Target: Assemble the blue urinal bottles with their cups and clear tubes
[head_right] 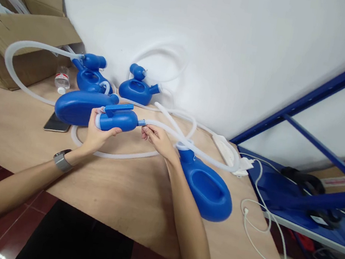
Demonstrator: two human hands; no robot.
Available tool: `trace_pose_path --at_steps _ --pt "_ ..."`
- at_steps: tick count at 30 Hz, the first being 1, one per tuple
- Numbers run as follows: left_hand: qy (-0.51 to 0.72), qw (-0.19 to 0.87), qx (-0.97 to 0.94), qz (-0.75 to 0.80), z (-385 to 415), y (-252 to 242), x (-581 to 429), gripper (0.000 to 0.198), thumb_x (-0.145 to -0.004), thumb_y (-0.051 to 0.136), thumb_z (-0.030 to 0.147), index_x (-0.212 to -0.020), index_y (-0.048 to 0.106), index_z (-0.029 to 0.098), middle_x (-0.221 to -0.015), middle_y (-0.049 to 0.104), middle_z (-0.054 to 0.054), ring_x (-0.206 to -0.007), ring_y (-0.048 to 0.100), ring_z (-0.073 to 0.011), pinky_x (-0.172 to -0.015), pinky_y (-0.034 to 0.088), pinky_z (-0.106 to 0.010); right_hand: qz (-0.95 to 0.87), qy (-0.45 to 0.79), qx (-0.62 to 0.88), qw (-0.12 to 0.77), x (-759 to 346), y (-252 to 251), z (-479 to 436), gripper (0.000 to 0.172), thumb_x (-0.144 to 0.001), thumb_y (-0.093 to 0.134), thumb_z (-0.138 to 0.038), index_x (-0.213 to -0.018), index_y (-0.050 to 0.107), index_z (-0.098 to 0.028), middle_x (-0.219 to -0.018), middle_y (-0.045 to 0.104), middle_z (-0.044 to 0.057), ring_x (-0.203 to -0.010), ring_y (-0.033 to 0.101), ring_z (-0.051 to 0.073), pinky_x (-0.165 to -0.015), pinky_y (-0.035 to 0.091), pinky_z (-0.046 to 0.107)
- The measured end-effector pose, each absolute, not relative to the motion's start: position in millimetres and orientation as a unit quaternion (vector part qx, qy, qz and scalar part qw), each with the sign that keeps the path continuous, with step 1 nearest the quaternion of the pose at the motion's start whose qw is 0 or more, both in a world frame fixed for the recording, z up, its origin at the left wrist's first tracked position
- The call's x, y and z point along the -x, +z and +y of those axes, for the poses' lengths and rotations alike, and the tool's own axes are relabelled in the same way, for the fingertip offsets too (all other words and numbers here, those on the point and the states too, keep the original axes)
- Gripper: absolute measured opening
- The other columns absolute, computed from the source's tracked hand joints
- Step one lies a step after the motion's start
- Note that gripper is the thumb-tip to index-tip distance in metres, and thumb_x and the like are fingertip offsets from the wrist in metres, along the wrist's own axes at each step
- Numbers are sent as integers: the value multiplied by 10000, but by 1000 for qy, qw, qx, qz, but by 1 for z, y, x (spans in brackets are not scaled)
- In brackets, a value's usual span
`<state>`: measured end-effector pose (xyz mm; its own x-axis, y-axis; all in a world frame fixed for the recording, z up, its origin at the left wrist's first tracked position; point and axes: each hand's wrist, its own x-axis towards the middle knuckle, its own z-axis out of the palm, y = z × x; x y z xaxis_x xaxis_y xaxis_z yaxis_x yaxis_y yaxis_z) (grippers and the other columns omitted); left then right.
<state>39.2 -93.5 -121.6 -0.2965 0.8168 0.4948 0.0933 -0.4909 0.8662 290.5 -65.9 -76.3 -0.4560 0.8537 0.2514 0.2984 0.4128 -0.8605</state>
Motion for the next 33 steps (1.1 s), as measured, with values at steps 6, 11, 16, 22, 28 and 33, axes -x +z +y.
trace_pose_path --at_steps 6,11,16,22,28,33 --pt "660 203 -572 444 -97 -117 -36 898 -537 1033 609 -1182 528 242 -1166 620 -46 -1109 650 -273 -1050 513 -448 -769 381 385 339 -291 -64 -73 548 -988 605 -697 -740 627 -208 -716 605 21 -672 493 162 -636 398 306" --pt "671 160 -589 421 -94 -123 -34 916 -501 1042 641 -1162 543 250 -1121 628 -33 -1065 670 -271 -1022 527 -453 -756 392 390 350 -286 -68 -73 562 -991 603 -718 -753 631 -209 -715 619 19 -636 506 153 -637 424 313" --pt "665 179 -579 436 -93 -122 -33 892 -540 1030 634 -1188 552 250 -1150 638 -49 -1098 675 -285 -1055 527 -467 -745 420 389 343 -285 -74 -67 584 -946 628 -776 -839 672 -203 -790 669 44 -700 595 170 -616 447 296" --pt "673 173 -551 462 -95 -118 -31 904 -563 1022 613 -1222 532 235 -1201 639 -64 -1148 662 -291 -1088 517 -475 -744 405 422 324 -301 -47 -79 541 -979 644 -703 -1188 736 -212 -1116 780 121 -962 740 240 -682 539 304" --pt "745 170 -473 439 -80 -104 -16 913 -660 962 665 -1275 424 257 -1246 610 -82 -981 693 -222 -853 610 -389 -758 189 498 375 -379 8 -117 674 -987 652 -708 -1534 601 -318 -1599 607 117 -1483 556 372 -1218 469 567" --pt "865 128 -315 369 -60 -54 22 752 -838 784 764 -1222 323 310 -1271 591 -29 -812 646 -124 -614 569 -269 -771 175 588 171 -456 11 -128 984 -792 821 -756 -1602 573 -254 -1458 698 183 -1368 641 426 -1178 516 569"
